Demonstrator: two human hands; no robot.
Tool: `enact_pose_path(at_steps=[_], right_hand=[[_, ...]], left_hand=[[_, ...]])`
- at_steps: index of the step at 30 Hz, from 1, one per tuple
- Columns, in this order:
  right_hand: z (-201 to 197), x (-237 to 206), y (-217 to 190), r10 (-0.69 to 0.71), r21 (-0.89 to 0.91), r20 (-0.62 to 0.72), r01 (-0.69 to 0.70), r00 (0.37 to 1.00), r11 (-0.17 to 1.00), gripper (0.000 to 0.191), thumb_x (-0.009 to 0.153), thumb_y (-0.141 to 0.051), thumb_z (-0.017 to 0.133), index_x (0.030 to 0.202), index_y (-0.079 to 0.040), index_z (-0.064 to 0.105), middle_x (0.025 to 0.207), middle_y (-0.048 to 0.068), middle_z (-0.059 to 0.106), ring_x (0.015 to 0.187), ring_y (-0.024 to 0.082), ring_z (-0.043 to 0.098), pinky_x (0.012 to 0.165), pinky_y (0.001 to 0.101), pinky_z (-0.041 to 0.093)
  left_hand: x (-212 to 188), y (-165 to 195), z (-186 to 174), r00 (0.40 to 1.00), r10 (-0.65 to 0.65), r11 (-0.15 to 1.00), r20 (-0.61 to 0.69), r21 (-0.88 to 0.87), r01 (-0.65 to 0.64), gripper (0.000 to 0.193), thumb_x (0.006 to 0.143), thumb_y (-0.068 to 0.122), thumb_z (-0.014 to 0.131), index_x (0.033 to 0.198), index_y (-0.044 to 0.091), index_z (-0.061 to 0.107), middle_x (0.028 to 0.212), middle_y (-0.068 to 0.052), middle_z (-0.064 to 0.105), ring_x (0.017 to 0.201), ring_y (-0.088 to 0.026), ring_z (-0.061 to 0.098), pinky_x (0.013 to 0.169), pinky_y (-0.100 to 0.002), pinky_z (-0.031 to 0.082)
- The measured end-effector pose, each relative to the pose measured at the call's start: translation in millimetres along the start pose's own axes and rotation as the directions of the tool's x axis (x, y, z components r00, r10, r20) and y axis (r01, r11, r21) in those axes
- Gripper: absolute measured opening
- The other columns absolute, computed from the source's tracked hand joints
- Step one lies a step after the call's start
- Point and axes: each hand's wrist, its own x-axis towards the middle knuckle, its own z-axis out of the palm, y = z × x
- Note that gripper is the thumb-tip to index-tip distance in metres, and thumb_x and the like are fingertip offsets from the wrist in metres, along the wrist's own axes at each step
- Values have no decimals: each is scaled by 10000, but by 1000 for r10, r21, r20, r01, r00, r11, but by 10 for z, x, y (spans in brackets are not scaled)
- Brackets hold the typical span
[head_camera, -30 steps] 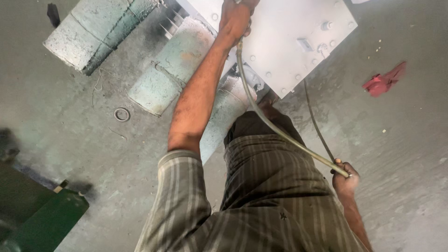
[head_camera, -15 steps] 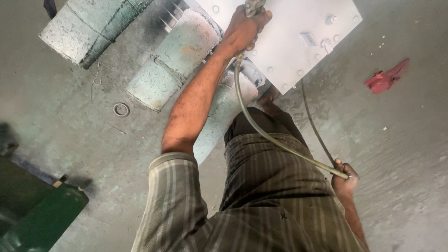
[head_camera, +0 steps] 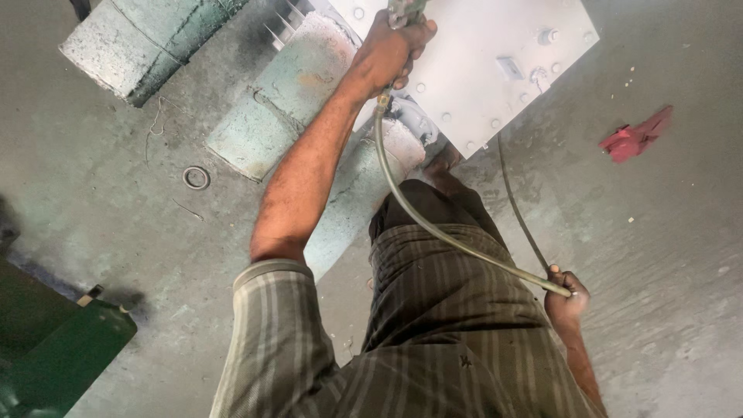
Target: The person holds a spray gun connected to a hose and applies white paint to a metal machine assembly with cylindrical components on the workshop floor, moving the gun across different surfaces. At the end the person opens the paint container lid and walks across the workshop carrying the spray gun.
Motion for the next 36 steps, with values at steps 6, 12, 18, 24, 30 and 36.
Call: enact_pose_path(at_steps=[6,12,18,24,30,36], right_hand=[[34,48,-109,17,88,43,-21,999,996,493,1101,-261,663,688,-43,503,649,-39,428,653,55,343,555,299,306],[75,128,-243,125,21,86,-127,988,992,473,1087,-265,672,692,-27,565,591,0,495,547,69,392,494,314,316],[1,177,-316,70,17,90,-72,993,997,435,1093,-249,648,718,-32,608,623,-24,494,590,55,390,513,299,326],[-68,150,-377,-27,-23,51,28,998,999,518,1140,-258,648,692,-19,545,631,-30,471,680,53,374,577,290,330],[-34,85,-443,166,23,78,-168,983,986,422,1082,-267,624,725,-44,598,622,-33,501,581,61,389,513,298,327],[-65,79,-377,136,135,55,-142,989,981,460,1103,-296,632,725,-45,557,659,-47,479,635,49,368,550,282,313]], left_hand=[[-141,63,-163,991,6,994,-131,-105,-20,300,999,259,714,912,31,539,699,-23,523,463,-78,468,363,-260,398],[-344,73,-254,989,67,991,135,-127,-50,218,981,241,676,951,68,546,679,-9,514,421,-70,416,345,-265,360],[-187,49,-81,996,55,998,69,-28,-53,320,1008,278,698,926,-5,575,684,-10,499,460,-78,442,369,-275,356],[-284,127,139,987,119,993,110,-9,-118,326,964,321,703,1048,18,618,711,0,518,492,-70,441,389,-260,357],[-141,114,277,998,-70,991,5,113,69,343,906,335,706,1051,59,564,753,-28,600,501,-90,514,399,-283,427],[-97,-184,544,958,286,921,24,270,-282,309,946,333,677,988,33,616,819,-25,627,770,-153,581,729,-380,508]])
